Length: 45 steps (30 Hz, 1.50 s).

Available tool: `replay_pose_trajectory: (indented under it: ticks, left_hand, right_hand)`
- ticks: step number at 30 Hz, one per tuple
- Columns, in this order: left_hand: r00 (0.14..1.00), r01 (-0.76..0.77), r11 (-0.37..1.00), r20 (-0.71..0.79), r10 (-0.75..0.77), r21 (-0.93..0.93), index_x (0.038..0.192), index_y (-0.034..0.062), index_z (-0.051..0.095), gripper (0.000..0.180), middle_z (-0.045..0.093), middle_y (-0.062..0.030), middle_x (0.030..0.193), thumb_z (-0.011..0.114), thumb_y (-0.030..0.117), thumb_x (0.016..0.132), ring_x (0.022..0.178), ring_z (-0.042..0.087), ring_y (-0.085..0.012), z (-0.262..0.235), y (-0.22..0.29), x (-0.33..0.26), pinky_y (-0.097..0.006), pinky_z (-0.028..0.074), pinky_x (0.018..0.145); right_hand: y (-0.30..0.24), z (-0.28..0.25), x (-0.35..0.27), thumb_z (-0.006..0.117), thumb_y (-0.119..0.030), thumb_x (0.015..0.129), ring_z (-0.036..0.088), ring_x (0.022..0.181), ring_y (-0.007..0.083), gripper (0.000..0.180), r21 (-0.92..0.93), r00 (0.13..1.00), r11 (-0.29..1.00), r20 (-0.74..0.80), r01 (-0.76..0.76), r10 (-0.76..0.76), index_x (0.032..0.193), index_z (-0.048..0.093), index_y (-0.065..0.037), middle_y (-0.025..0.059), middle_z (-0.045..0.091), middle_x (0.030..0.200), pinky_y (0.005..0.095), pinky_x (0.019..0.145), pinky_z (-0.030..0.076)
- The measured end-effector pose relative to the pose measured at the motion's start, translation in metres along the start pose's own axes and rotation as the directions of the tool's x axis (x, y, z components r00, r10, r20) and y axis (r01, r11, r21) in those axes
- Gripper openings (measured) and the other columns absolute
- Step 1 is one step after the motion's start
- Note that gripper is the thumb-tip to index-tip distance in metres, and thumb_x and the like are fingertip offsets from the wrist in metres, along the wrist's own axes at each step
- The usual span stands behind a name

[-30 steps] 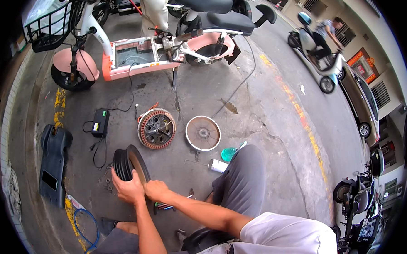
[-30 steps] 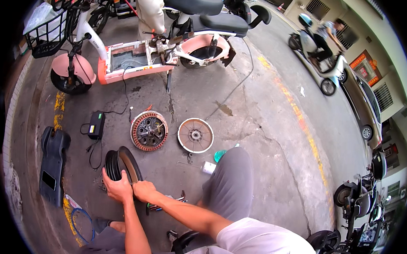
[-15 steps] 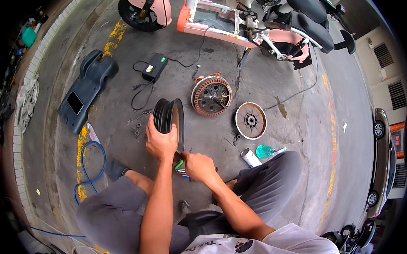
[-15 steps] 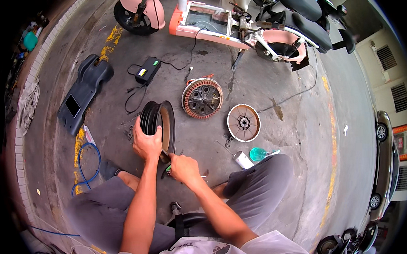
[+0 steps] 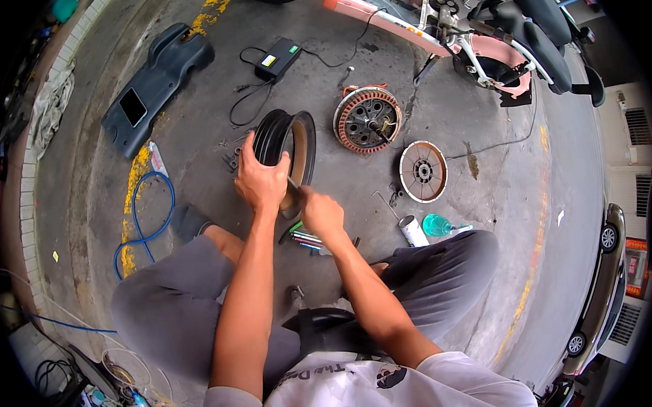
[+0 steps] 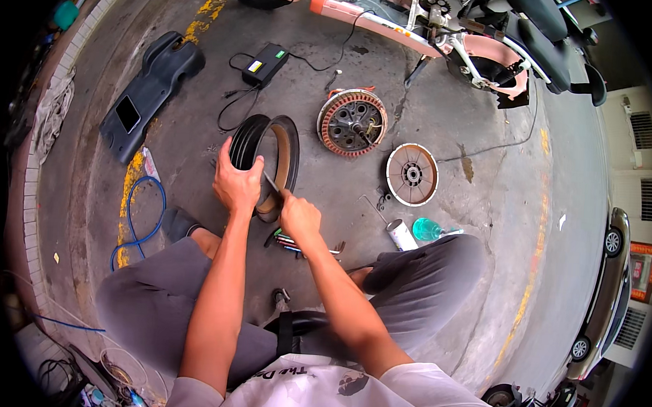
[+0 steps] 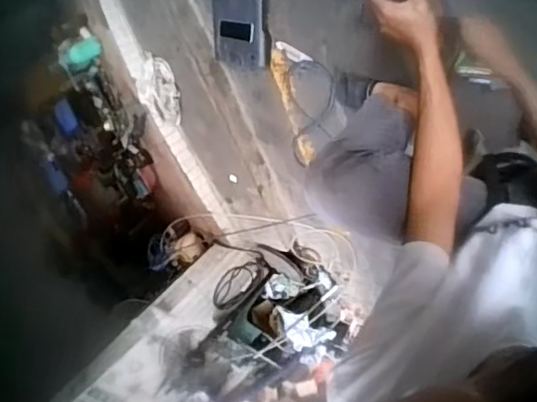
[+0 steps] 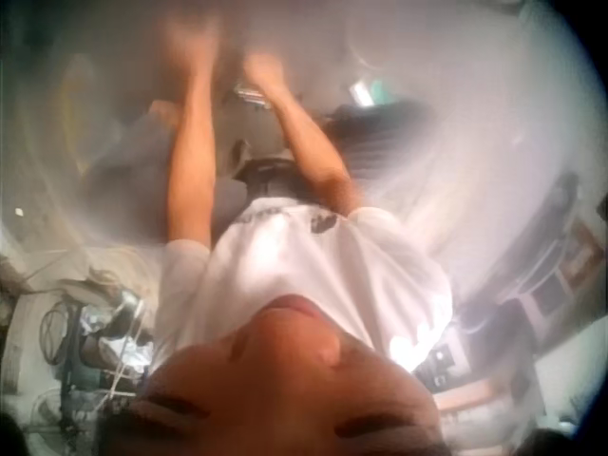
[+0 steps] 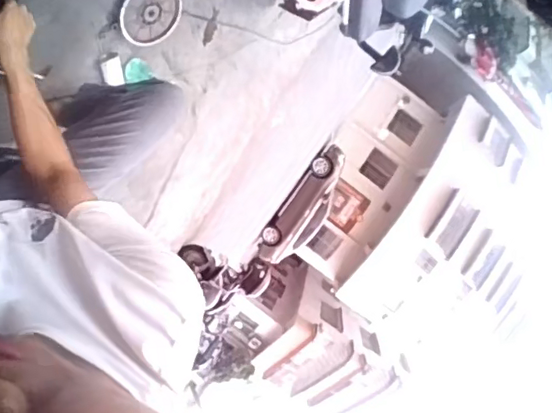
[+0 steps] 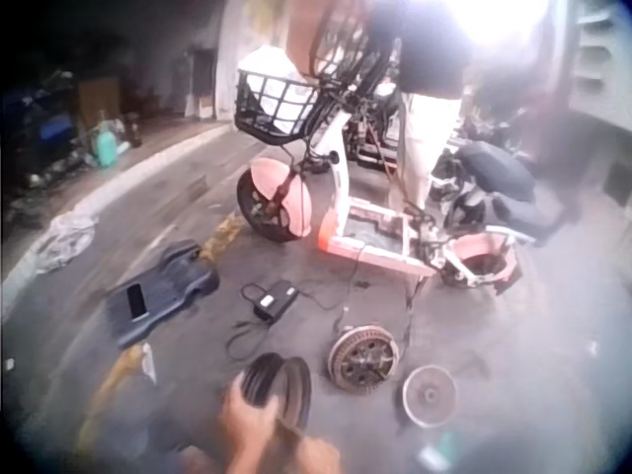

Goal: The person sits on the floor and uses a metal tire lever to pry the bead of a small black tire off a metal rim. The person repeatedly inserts the lever between the tire and rim, rotating the tire to work the bead over the edge. Nearby on the floor are a disassembled motor stator, a separate wheel rim, and a battery charger.

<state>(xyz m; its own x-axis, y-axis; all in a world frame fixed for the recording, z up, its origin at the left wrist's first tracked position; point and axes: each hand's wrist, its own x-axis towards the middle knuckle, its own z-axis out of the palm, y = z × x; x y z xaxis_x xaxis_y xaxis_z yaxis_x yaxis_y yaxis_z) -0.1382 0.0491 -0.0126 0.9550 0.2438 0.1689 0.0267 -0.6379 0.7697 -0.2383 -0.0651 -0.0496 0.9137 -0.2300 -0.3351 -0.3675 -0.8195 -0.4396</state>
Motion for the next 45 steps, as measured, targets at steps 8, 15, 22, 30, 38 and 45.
replay_pose_trajectory:
  ticks: [8, 15, 22, 30, 38, 45]
  left_hand:
    - [0.990, 0.129, 0.992, -0.062, -0.128, 0.012, 0.146, 0.0103, 0.061, 0.076, 0.070, -0.0170, 0.138, 0.085, 0.033, 0.078, 0.122, 0.069, -0.0416, -0.005, -0.014, 0.010, -0.051, 0.055, 0.101]
    - [0.993, 0.092, 0.996, -0.077, -0.092, 0.003, 0.145, 0.0114, 0.061, 0.074, 0.071, -0.0154, 0.136, 0.084, 0.033, 0.078, 0.120, 0.070, -0.0401, -0.008, -0.023, 0.007, -0.051, 0.057, 0.097]
    - [0.999, 0.049, 0.998, -0.005, -0.049, -0.049, 0.144, 0.0120, 0.063, 0.074, 0.072, -0.0158, 0.137, 0.086, 0.031, 0.077, 0.121, 0.070, -0.0410, 0.003, -0.001, -0.006, -0.051, 0.056, 0.099]
    - [0.996, 0.092, 0.996, -0.008, -0.092, 0.023, 0.144, 0.0134, 0.063, 0.074, 0.072, -0.0142, 0.135, 0.087, 0.031, 0.076, 0.116, 0.072, -0.0406, 0.000, 0.012, 0.011, -0.050, 0.058, 0.095]
    - [0.998, 0.057, 0.994, 0.031, -0.060, 0.093, 0.145, 0.0171, 0.061, 0.073, 0.072, -0.0116, 0.132, 0.083, 0.040, 0.079, 0.101, 0.076, -0.0422, 0.006, 0.016, 0.007, -0.052, 0.062, 0.085]
    - [0.984, 0.152, 0.986, 0.085, -0.157, 0.062, 0.145, 0.0167, 0.063, 0.075, 0.072, -0.0111, 0.137, 0.087, 0.038, 0.077, 0.110, 0.074, -0.0406, 0.010, 0.030, 0.013, -0.052, 0.060, 0.091]
  right_hand:
    - [-0.024, -0.025, -0.050, 0.053, -0.010, 0.094, 0.076, 0.090, 0.0482, 0.051, -0.048, 0.996, 0.998, 0.074, -0.050, 0.054, 0.144, 0.065, -0.015, 0.0304, 0.076, 0.095, 0.0587, 0.082, 0.059]
    - [-0.004, -0.018, -0.014, 0.049, -0.017, 0.100, 0.075, 0.101, 0.0482, 0.046, -0.052, 0.989, 0.998, 0.139, -0.041, 0.048, 0.142, 0.067, -0.024, 0.0276, 0.077, 0.109, 0.0571, 0.088, 0.059]
    - [0.025, 0.021, 0.012, 0.057, -0.013, 0.094, 0.075, 0.095, 0.0476, 0.051, 0.022, 0.999, 1.000, -0.046, 0.011, -0.010, 0.143, 0.065, -0.023, 0.0257, 0.078, 0.100, 0.0576, 0.082, 0.060]
    - [-0.018, -0.021, -0.059, 0.048, -0.017, 0.099, 0.073, 0.103, 0.0502, 0.051, -0.053, 0.986, 0.995, 0.136, -0.089, 0.096, 0.146, 0.064, -0.024, 0.0287, 0.076, 0.110, 0.0596, 0.089, 0.057]
    - [0.011, 0.000, -0.020, 0.050, -0.016, 0.099, 0.075, 0.091, 0.0493, 0.048, -0.068, 0.994, 0.995, 0.089, 0.070, -0.064, 0.145, 0.062, -0.024, 0.0277, 0.077, 0.099, 0.0607, 0.080, 0.058]
    - [0.012, 0.002, -0.002, 0.048, -0.015, 0.099, 0.075, 0.091, 0.0490, 0.049, -0.067, 0.998, 0.996, -0.015, -0.059, 0.058, 0.146, 0.062, -0.018, 0.0278, 0.077, 0.097, 0.0594, 0.081, 0.058]
